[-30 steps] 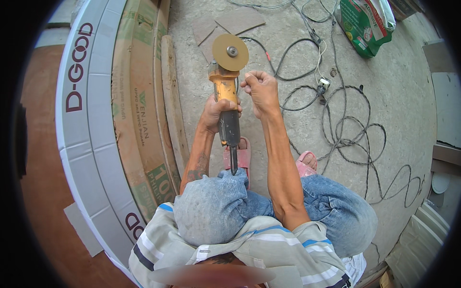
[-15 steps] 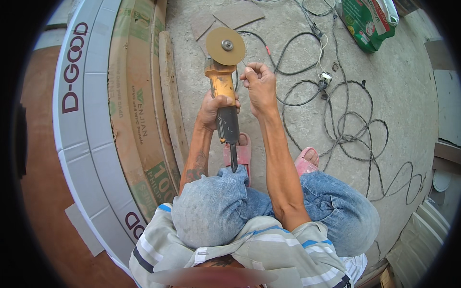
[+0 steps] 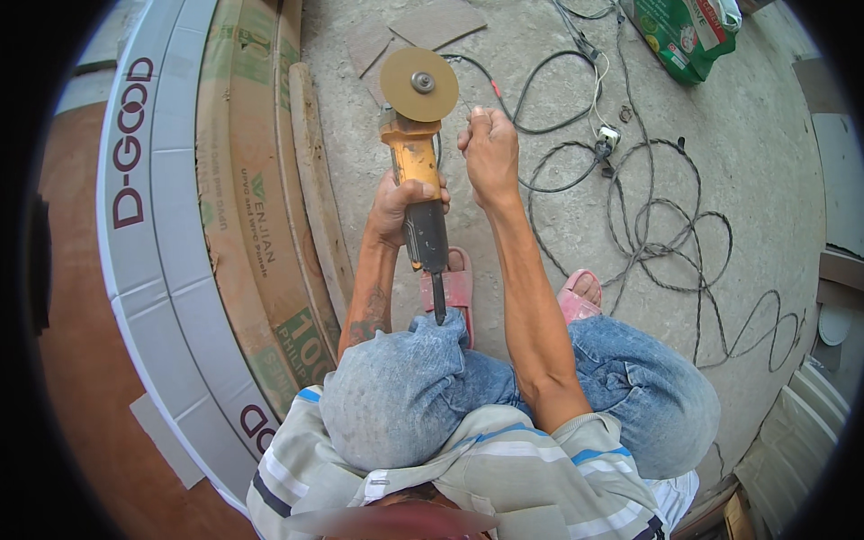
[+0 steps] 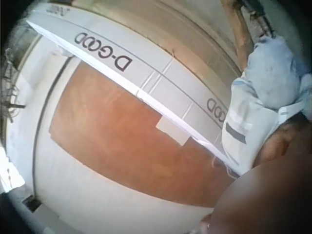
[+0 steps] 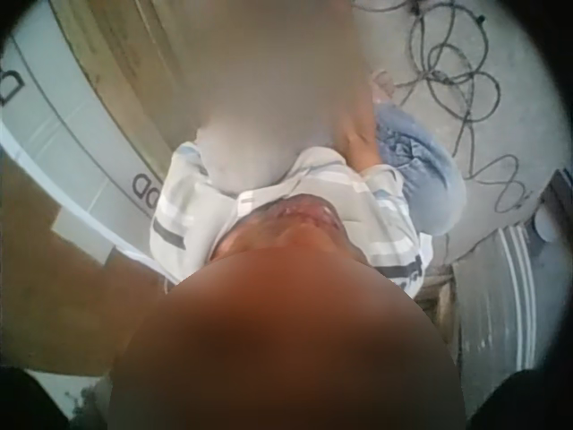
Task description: Grind the edge of a tile piece using a power angle grinder.
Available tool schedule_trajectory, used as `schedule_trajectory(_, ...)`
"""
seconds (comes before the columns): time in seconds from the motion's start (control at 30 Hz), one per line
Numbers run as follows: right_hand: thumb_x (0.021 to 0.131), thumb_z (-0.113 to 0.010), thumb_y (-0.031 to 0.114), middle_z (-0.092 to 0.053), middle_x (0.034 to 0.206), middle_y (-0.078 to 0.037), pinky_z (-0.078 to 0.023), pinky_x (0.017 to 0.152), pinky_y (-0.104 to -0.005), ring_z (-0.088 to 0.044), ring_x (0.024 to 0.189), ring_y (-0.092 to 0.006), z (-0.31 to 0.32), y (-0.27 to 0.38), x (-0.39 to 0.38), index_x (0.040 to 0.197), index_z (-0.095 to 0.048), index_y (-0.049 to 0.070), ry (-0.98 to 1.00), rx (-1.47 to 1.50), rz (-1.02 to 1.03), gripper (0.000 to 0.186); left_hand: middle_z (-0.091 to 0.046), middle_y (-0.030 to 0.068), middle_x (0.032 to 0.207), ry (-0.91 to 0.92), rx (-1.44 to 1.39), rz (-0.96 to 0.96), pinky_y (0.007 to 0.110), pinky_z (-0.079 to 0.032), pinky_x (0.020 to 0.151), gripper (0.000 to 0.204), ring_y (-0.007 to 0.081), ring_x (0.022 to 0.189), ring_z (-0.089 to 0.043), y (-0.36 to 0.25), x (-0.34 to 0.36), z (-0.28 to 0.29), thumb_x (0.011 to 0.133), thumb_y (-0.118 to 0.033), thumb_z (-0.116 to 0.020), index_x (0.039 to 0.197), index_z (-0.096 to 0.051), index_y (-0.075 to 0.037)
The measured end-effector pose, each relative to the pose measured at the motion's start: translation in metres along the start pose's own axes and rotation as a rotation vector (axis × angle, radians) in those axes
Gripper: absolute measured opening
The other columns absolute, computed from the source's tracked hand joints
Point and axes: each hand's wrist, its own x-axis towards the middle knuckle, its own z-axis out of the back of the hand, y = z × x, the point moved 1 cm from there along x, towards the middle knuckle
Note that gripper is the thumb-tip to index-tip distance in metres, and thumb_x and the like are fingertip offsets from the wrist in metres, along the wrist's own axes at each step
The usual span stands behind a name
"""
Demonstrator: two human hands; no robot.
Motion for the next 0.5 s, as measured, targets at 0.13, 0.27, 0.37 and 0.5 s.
schedule_trajectory(0.13,0.101,-0.048,0.025,-0.045,0.07,0.0,-0.034,0.05,-0.0211,-0.046,0.058,-0.0083,0.003,0.002,0.009,0.083,-0.05,0.005,0.039,0.028,0.009,0.027,-0.062,0.0107,0.079,0.01,0.0,0.009,0.029,-0.056,0.057,0.04,0.0164,0.064,-0.065,0.0,0.0,-0.001,0.065,-0.014,-0.07,0.098,-0.053,0.004)
schedule_trajectory(0.27,0.1,-0.049,0.026,-0.043,0.069,0.001,-0.033,0.048,-0.0207,-0.047,0.057,-0.0084,0.007,0.001,0.015,0.081,-0.049,0.005,0.066,0.078,-0.008,0.029,-0.062,0.0105,0.078,-0.004,0.003,-0.002,0.029,-0.056,0.057,0.041,0.0166,0.063,-0.065,0.001,0.0,-0.004,0.065,-0.014,-0.07,0.098,-0.053,0.004)
schedule_trajectory(0.37,0.1,-0.05,0.027,-0.043,0.07,0.001,-0.033,0.048,-0.0203,-0.046,0.057,-0.0082,0.008,0.0,0.017,0.08,-0.049,0.005,0.082,0.071,-0.014,0.029,-0.063,0.0106,0.077,0.001,-0.01,0.01,0.029,-0.056,0.057,0.04,0.0168,0.063,-0.065,0.001,0.0,-0.003,0.065,-0.014,-0.071,0.098,-0.054,0.004)
schedule_trajectory(0.5,0.099,-0.053,0.026,-0.043,0.069,0.001,-0.033,0.048,-0.0201,-0.047,0.057,-0.008,0.008,-0.001,0.016,0.08,-0.049,0.005,0.089,0.072,-0.025,0.028,-0.064,0.0116,0.077,0.007,-0.017,-0.002,0.029,-0.057,0.057,0.04,0.0171,0.062,-0.065,0.0,-0.001,-0.003,0.066,-0.015,-0.071,0.098,-0.055,0.004)
